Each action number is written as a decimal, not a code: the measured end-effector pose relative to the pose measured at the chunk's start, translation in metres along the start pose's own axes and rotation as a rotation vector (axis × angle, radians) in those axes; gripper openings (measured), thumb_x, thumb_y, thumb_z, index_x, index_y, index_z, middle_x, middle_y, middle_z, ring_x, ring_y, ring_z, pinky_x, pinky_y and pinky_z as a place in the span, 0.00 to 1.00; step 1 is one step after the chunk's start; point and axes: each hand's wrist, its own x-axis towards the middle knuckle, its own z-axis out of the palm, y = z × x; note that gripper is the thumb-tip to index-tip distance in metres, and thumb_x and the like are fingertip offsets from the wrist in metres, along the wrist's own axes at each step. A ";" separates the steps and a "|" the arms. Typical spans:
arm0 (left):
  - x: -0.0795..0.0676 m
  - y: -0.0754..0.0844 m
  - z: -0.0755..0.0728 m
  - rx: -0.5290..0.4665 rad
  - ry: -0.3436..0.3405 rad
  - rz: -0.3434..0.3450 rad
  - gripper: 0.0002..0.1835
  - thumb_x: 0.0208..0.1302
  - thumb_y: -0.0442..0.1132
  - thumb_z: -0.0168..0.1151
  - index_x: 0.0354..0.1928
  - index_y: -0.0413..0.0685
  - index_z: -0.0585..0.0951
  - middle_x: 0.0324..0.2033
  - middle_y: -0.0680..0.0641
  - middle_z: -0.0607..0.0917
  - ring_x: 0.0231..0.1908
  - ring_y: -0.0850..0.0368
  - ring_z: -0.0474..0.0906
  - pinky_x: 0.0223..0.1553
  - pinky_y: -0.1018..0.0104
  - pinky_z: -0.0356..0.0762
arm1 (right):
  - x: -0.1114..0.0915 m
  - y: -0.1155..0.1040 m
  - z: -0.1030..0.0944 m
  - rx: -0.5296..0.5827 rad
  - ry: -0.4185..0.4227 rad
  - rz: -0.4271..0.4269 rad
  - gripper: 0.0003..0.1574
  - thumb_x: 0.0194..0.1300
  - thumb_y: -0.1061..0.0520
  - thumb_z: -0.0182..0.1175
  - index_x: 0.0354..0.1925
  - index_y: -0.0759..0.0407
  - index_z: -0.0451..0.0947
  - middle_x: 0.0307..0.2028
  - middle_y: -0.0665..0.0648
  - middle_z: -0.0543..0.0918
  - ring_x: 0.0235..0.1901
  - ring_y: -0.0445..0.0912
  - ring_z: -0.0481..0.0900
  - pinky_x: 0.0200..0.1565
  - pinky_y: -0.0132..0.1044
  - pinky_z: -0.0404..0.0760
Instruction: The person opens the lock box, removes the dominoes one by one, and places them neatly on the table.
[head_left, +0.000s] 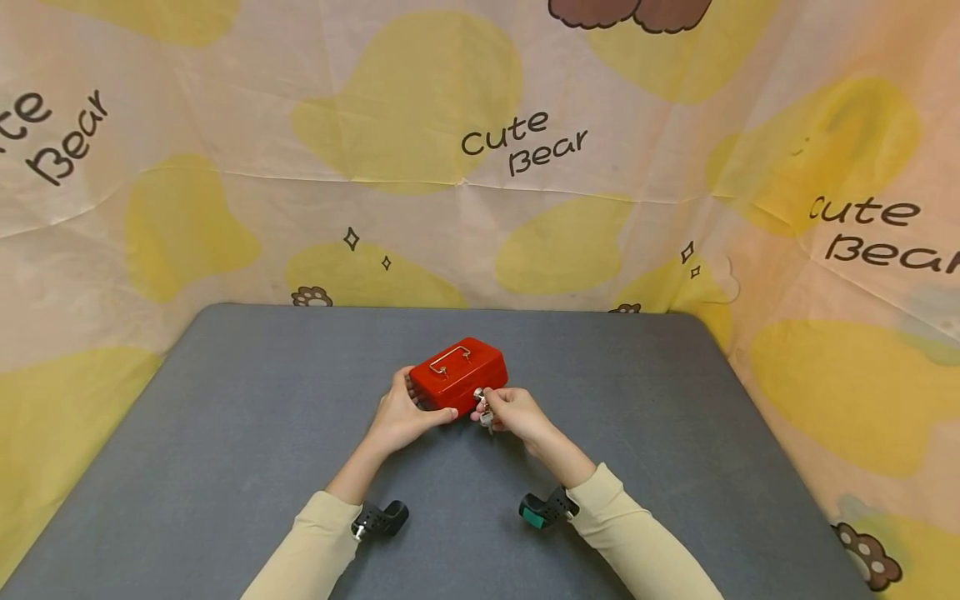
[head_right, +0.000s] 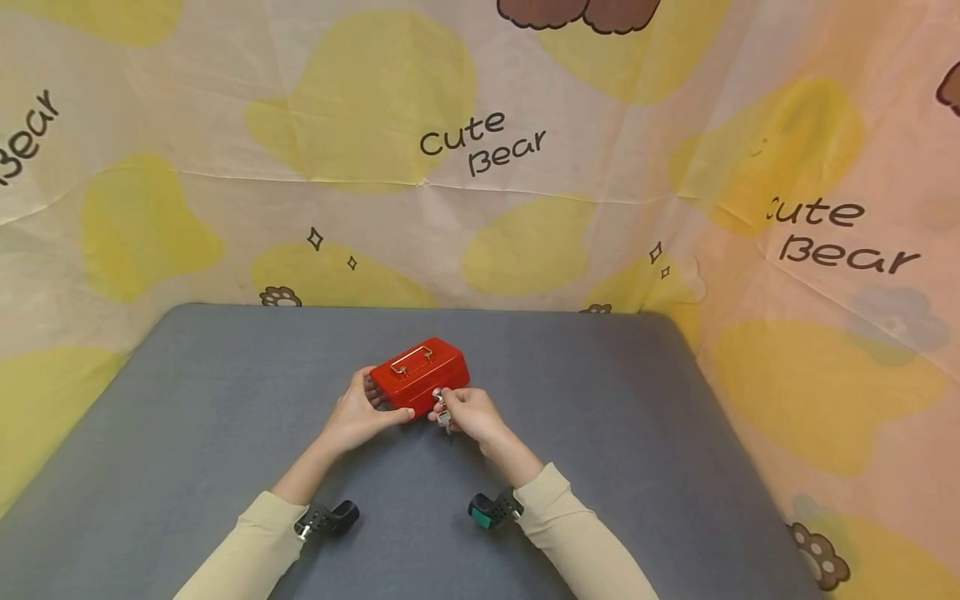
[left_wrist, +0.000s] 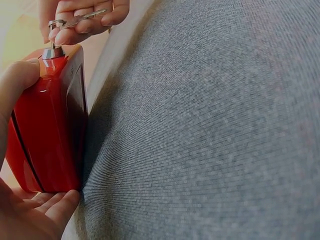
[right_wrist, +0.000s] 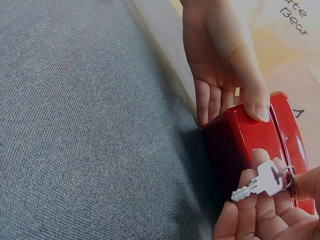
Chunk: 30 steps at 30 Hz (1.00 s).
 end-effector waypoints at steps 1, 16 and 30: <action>0.000 0.000 0.000 0.002 0.001 0.002 0.50 0.38 0.49 0.76 0.61 0.40 0.58 0.52 0.39 0.75 0.49 0.47 0.76 0.50 0.54 0.75 | 0.000 0.000 0.000 0.005 -0.003 0.000 0.22 0.70 0.50 0.47 0.32 0.64 0.79 0.26 0.52 0.83 0.24 0.41 0.74 0.32 0.35 0.78; 0.000 0.000 -0.001 -0.011 -0.004 0.003 0.51 0.38 0.49 0.76 0.62 0.39 0.57 0.53 0.38 0.74 0.50 0.46 0.76 0.51 0.54 0.75 | -0.001 0.004 -0.004 0.092 -0.061 0.004 0.26 0.70 0.46 0.45 0.34 0.66 0.78 0.28 0.54 0.84 0.25 0.40 0.77 0.31 0.31 0.77; 0.001 -0.002 -0.001 -0.024 -0.008 0.000 0.50 0.39 0.48 0.76 0.62 0.40 0.58 0.53 0.40 0.74 0.50 0.47 0.76 0.51 0.54 0.75 | 0.000 0.003 -0.017 -0.295 0.125 -0.201 0.16 0.67 0.49 0.51 0.32 0.55 0.80 0.29 0.54 0.83 0.29 0.44 0.78 0.28 0.32 0.73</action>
